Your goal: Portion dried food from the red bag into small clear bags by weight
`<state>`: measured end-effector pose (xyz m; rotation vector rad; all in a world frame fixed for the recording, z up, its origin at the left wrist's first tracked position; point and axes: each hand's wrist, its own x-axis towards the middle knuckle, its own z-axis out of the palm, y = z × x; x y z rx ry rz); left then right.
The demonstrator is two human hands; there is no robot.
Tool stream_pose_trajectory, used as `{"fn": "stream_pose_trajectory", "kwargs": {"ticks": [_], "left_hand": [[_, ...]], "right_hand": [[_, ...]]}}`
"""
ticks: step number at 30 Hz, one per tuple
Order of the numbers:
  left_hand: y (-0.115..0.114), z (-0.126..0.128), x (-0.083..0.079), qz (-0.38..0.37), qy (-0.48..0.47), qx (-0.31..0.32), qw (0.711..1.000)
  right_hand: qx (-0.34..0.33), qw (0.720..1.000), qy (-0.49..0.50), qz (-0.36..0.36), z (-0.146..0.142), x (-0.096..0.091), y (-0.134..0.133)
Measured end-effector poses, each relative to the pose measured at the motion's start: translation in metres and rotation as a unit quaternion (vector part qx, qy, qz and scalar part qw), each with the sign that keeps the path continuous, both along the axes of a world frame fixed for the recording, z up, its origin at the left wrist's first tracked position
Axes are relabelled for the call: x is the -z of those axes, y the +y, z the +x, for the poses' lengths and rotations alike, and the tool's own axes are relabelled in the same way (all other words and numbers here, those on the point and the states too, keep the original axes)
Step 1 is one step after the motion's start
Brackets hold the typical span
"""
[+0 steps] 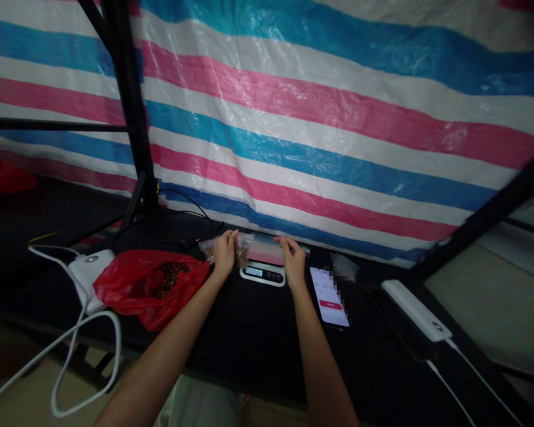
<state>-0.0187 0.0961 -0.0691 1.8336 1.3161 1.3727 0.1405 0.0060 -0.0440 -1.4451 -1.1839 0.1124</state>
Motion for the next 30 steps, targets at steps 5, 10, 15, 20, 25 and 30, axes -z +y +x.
{"fn": "stream_pose_trajectory", "kwargs": {"ticks": [5, 10, 15, 20, 25, 30], "left_hand": [[0.023, -0.027, 0.0, -0.04, 0.092, -0.147, 0.984], [0.021, -0.033, -0.004, 0.05, 0.135, -0.23, 0.962], [0.002, -0.023, -0.015, 0.223, 0.145, -0.131, 0.955], [-0.011, -0.011, -0.012, 0.275, 0.18, -0.024, 0.944], [-0.017, -0.006, -0.012, 0.265, 0.103, 0.001, 0.959], [-0.032, 0.004, -0.011, 0.268, 0.094, 0.058, 0.957]], "right_hand": [[0.264, 0.939, -0.148, -0.161, 0.091, -0.016, -0.052], [0.276, 0.816, -0.292, -0.416, 0.168, 0.007, -0.094], [0.262, 0.771, -0.343, -0.469, 0.174, 0.028, -0.098], [0.308, 0.769, -0.372, -0.418, 0.161, 0.026, -0.099], [0.4, 0.844, -0.238, -0.266, 0.139, 0.0, -0.087], [0.215, 0.971, -0.097, -0.032, 0.058, -0.011, -0.036]]}}
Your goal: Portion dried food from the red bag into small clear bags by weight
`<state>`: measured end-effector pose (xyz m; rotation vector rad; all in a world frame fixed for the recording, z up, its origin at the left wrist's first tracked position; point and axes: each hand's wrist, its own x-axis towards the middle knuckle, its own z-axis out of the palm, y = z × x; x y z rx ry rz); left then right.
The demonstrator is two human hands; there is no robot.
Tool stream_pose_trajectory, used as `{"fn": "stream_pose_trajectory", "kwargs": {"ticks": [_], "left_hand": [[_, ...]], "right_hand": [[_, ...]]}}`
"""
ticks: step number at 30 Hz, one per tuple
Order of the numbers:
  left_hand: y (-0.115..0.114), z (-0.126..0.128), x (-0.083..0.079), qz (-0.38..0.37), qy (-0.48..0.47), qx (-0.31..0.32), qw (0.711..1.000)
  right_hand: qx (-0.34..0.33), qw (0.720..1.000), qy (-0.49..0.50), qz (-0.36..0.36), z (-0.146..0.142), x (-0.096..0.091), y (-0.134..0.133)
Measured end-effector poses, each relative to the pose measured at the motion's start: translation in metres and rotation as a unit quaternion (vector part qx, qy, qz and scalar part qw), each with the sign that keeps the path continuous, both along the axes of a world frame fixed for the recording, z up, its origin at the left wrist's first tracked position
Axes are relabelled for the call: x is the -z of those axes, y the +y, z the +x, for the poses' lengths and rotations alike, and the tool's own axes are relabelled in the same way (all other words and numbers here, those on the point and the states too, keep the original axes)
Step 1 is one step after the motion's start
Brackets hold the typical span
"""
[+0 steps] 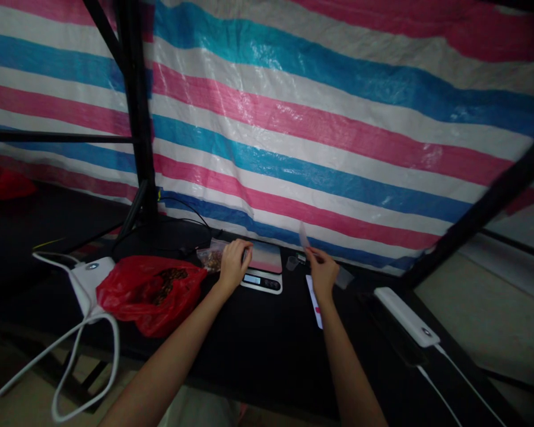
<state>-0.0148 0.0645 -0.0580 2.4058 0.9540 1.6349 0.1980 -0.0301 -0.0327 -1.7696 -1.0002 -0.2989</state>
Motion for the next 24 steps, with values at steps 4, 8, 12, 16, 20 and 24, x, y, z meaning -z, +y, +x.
{"fn": "stream_pose_trajectory", "kwargs": {"ticks": [4, 8, 12, 16, 20, 24], "left_hand": [[-0.006, 0.005, 0.003, 0.05, 0.128, 0.007, 0.99], [-0.002, 0.005, 0.003, 0.065, 0.186, 0.014, 0.98], [0.002, 0.006, 0.005, 0.058, 0.196, 0.022, 0.979], [0.0, 0.009, 0.008, 0.073, 0.21, 0.0, 0.975], [0.0, 0.009, 0.007, 0.09, 0.227, -0.017, 0.97], [0.003, 0.009, 0.007, 0.079, 0.227, 0.047, 0.97]], "right_hand": [[-0.209, 0.975, 0.075, 0.032, -0.072, 0.016, 0.038], [-0.247, 0.958, 0.14, 0.043, -0.101, 0.031, 0.046], [-0.246, 0.96, 0.125, 0.037, -0.1, 0.037, 0.037], [-0.242, 0.966, 0.087, 0.036, -0.098, 0.037, 0.034], [-0.24, 0.967, 0.077, 0.042, -0.095, 0.039, 0.035], [-0.221, 0.971, 0.081, 0.037, -0.09, 0.042, 0.037]]}}
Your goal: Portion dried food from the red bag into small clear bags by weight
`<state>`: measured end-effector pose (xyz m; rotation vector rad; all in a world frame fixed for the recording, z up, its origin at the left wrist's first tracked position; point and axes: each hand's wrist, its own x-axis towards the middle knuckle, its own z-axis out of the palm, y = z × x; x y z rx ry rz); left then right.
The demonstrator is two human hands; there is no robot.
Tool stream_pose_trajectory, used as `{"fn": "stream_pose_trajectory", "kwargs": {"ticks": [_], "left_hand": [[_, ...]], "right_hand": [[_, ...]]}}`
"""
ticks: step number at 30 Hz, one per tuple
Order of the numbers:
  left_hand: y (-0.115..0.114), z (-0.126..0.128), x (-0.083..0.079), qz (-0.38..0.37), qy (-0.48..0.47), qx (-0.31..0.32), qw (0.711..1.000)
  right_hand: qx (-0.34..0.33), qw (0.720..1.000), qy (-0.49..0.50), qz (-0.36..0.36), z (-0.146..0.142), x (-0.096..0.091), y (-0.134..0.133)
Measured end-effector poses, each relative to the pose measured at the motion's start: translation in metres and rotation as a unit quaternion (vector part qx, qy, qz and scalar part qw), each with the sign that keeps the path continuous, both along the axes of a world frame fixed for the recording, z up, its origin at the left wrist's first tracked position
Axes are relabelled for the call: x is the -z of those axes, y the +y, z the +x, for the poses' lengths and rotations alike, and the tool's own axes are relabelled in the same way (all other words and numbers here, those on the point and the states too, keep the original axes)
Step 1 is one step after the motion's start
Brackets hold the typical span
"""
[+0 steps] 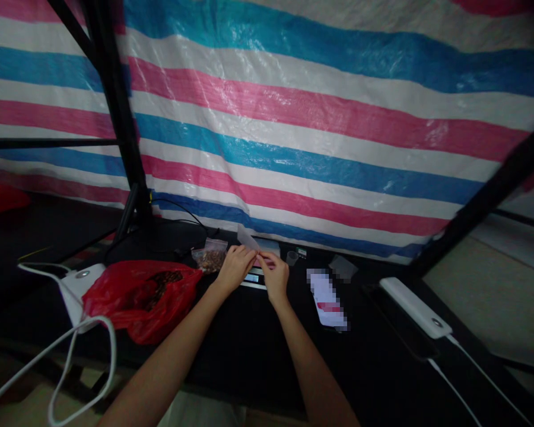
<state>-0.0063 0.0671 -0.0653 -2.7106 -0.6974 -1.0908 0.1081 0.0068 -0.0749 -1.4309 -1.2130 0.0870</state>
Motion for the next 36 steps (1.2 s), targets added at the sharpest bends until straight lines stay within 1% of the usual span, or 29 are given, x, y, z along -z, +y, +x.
{"fn": "stream_pose_trajectory", "kwargs": {"ticks": [4, 7, 10, 13, 17, 20, 22, 24, 27, 30, 32, 33, 36], "left_hand": [[0.002, 0.0, 0.001, -0.043, -0.022, 0.014, 0.999], [0.002, -0.001, 0.0, -0.064, -0.025, 0.028, 0.997], [0.002, -0.001, -0.002, -0.075, -0.019, 0.044, 0.996], [0.0, 0.001, -0.002, -0.079, -0.022, 0.04, 0.996], [-0.006, 0.004, -0.001, -0.053, -0.022, 0.004, 0.998], [-0.009, 0.006, 0.003, -0.022, -0.043, -0.027, 0.998], [-0.009, 0.006, 0.006, -0.003, -0.057, -0.037, 0.998], [-0.008, 0.004, 0.007, 0.009, -0.074, -0.049, 0.996], [-0.004, -0.001, 0.005, 0.003, -0.115, -0.094, 0.989], [-0.001, -0.003, 0.001, -0.018, -0.133, -0.124, 0.983], [0.0, -0.003, 0.0, -0.037, -0.13, -0.117, 0.984], [0.0, -0.002, 0.0, -0.045, -0.123, -0.103, 0.986], [-0.001, 0.002, 0.005, -0.048, -0.081, -0.027, 0.995]], "right_hand": [[-0.025, 1.0, 0.004, -0.009, 0.003, 0.002, 0.002], [-0.044, 0.999, 0.017, 0.006, 0.005, 0.003, 0.003], [-0.028, 0.999, 0.028, 0.01, 0.008, 0.005, 0.005], [0.008, 1.0, 0.003, -0.001, 0.009, 0.004, 0.004], [0.052, 0.998, -0.033, -0.022, 0.006, -0.001, 0.001], [0.057, 0.997, -0.026, -0.038, 0.002, -0.002, 0.002], [0.052, 0.998, -0.015, -0.045, 0.001, 0.001, 0.004], [0.063, 0.996, -0.002, -0.055, 0.001, 0.003, 0.006], [0.109, 0.991, 0.011, -0.078, 0.001, 0.005, 0.006], [0.125, 0.989, -0.031, -0.066, -0.001, 0.001, 0.0], [0.116, 0.989, -0.078, -0.05, -0.004, -0.004, -0.005], [0.108, 0.988, -0.098, -0.045, -0.006, -0.006, -0.007], [0.09, 0.987, -0.122, -0.045, -0.009, -0.007, -0.009]]}}
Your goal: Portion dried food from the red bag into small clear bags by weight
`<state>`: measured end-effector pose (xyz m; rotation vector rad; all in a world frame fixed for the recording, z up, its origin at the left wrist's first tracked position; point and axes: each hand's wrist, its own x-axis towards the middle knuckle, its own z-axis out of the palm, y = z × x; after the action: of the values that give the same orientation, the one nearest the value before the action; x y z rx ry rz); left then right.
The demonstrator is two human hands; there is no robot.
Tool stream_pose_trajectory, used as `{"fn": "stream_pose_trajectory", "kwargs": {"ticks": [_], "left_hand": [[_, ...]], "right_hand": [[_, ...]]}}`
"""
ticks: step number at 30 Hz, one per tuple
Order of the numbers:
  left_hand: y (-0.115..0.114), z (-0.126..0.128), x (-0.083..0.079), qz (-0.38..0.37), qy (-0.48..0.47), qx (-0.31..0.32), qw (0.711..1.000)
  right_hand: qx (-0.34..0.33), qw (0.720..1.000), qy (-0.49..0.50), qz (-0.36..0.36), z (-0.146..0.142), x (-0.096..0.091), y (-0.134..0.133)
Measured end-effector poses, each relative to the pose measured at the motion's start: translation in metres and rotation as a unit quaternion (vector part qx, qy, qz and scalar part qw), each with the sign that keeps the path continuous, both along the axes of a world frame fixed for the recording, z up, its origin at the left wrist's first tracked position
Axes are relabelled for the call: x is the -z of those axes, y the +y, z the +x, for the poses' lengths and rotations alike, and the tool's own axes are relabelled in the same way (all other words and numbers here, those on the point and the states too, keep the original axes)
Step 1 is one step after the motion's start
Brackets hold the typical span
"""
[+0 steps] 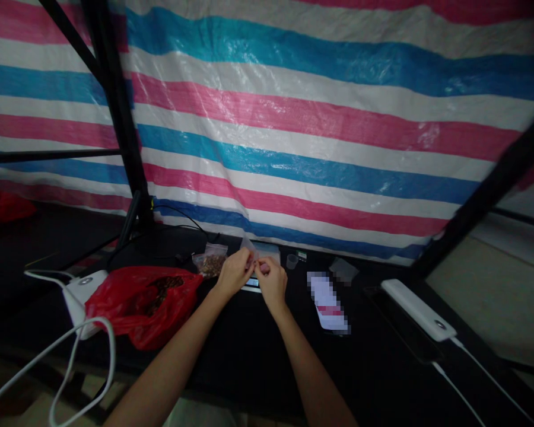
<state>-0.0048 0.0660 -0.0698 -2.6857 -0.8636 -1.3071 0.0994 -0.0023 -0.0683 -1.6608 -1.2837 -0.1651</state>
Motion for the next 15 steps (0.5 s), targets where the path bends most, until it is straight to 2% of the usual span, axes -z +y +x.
{"fn": "stream_pose_trajectory", "kwargs": {"ticks": [2, 4, 8, 10, 15], "left_hand": [[-0.001, 0.002, 0.005, 0.017, 0.022, 0.045, 0.999], [-0.003, 0.003, 0.008, 0.042, 0.027, 0.063, 0.997], [-0.006, 0.001, 0.007, 0.094, -0.009, 0.007, 0.995], [-0.007, -0.001, 0.002, 0.117, -0.004, 0.005, 0.993], [-0.01, -0.001, -0.008, 0.116, 0.091, 0.12, 0.982]], "right_hand": [[0.0, 1.0, 0.015, -0.005, 0.002, 0.003, 0.002], [-0.001, 0.999, 0.052, -0.009, 0.007, 0.007, 0.006], [-0.007, 0.992, 0.123, -0.01, 0.019, 0.013, 0.012], [0.012, 0.991, 0.135, -0.009, 0.023, 0.015, 0.013], [0.015, 0.99, 0.136, -0.022, 0.025, 0.013, 0.011]]}}
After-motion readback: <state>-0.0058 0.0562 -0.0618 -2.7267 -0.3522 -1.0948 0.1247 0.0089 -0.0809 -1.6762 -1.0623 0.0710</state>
